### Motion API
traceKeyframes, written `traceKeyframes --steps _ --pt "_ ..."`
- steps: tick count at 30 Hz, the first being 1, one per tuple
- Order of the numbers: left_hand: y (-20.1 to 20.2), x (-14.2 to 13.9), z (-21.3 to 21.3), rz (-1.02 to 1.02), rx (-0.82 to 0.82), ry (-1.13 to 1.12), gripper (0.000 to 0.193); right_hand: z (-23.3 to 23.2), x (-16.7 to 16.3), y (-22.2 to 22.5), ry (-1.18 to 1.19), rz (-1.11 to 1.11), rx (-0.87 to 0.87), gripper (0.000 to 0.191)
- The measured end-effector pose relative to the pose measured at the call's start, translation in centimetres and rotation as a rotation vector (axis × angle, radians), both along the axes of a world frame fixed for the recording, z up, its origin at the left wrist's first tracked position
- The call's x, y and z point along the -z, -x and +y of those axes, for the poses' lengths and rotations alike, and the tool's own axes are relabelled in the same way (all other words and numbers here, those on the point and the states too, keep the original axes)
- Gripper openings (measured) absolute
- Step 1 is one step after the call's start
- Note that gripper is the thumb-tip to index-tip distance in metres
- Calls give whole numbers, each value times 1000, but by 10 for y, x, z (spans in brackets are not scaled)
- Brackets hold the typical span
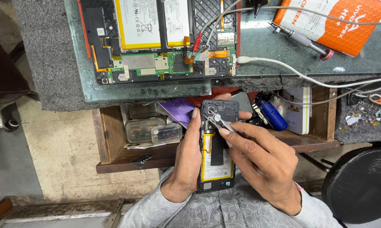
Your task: The person uses tweezers to manipulate small components inside a disassembled mobile phone. They carefully adjust parts near the camera module and battery area while holding the phone steady with the other hand.
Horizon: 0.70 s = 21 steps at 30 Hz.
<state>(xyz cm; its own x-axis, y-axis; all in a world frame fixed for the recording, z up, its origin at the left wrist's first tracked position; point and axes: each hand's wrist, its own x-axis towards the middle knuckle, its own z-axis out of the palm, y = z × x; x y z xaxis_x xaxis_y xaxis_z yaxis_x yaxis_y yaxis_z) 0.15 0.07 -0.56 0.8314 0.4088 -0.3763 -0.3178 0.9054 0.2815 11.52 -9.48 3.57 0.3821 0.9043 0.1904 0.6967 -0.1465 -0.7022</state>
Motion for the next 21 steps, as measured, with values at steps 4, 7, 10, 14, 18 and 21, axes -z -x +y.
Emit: traceKeyframes --steps 4,7,10,14,18,21 --pt "-1 -1 0 12 10 2 65 1 -2 0 8 -3 28 37" --pt "-1 -1 -2 -1 3 11 64 2 -2 0 -25 13 45 34" --pt "0 1 -3 2 7 27 63 2 -3 1 -37 29 69 32" --pt "3 4 -7 64 36 2 63 1 -2 -1 -50 -18 125 30" --pt "3 7 -9 -20 70 42 62 0 -4 -11 -130 64 221 25" --pt "3 7 -8 3 65 -89 63 -2 -10 -14 -104 88 197 24"
